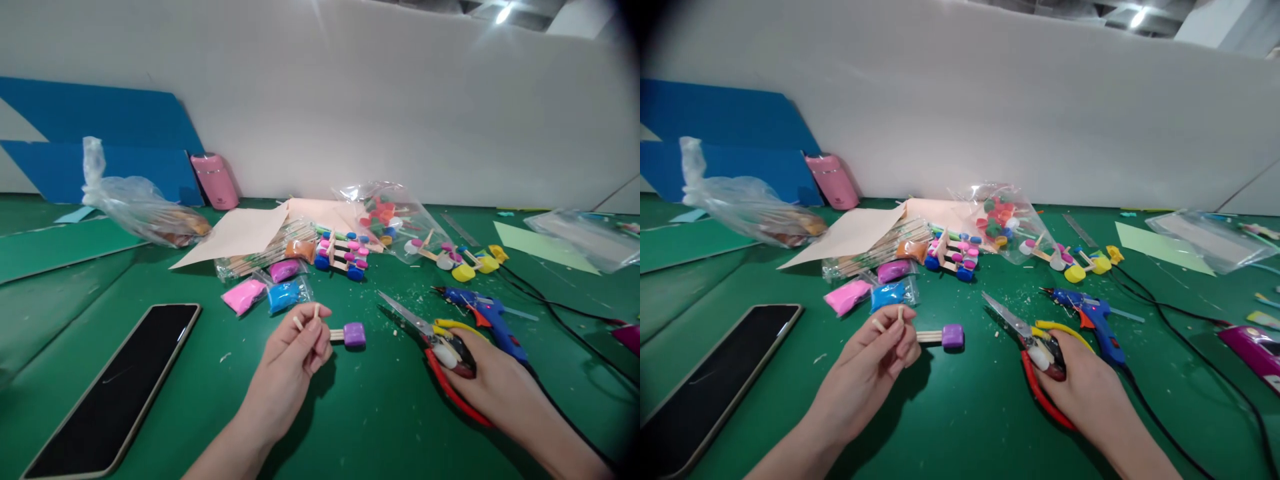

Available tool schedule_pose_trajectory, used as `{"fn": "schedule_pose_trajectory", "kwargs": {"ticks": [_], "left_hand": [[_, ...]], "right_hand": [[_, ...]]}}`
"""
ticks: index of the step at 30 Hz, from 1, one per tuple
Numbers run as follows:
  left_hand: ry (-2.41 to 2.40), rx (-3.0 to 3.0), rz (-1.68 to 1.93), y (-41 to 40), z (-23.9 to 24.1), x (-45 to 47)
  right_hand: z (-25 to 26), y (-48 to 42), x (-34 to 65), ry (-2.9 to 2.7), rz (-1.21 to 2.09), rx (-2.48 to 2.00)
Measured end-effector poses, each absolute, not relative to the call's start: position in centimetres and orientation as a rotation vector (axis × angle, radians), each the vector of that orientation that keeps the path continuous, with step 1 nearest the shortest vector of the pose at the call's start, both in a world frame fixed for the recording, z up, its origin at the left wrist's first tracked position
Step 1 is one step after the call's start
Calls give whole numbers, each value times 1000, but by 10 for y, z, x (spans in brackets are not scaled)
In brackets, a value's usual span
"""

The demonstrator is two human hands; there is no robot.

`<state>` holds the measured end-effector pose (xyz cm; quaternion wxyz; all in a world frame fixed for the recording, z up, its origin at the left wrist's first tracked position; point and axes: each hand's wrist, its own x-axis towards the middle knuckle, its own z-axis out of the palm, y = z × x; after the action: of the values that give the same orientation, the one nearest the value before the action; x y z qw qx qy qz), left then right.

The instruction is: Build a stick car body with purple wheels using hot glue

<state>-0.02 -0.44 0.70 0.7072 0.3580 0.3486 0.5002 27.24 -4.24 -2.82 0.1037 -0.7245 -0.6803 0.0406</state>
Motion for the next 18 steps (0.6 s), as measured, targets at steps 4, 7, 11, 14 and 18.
{"fn": "schedule_pose_trajectory", "kwargs": {"ticks": [4, 7, 11, 14, 18], "left_hand": [[859, 1016, 1045, -7, 5, 0], [975, 1371, 812, -12, 4, 3], [1048, 1969, 484, -20, -1, 12], [1088, 2418, 194, -22, -5, 19], [1166, 2691, -44, -22, -6, 18]], "right_hand": [[-25, -43, 274, -2098, 105, -2063], [-17, -46, 275, -2174, 67, -2019], [-1, -49, 260, -2127, 22, -1927], [7, -44, 239, -2136, 212, -1772], [5, -24, 220, -2266, 251, -1687]]}}
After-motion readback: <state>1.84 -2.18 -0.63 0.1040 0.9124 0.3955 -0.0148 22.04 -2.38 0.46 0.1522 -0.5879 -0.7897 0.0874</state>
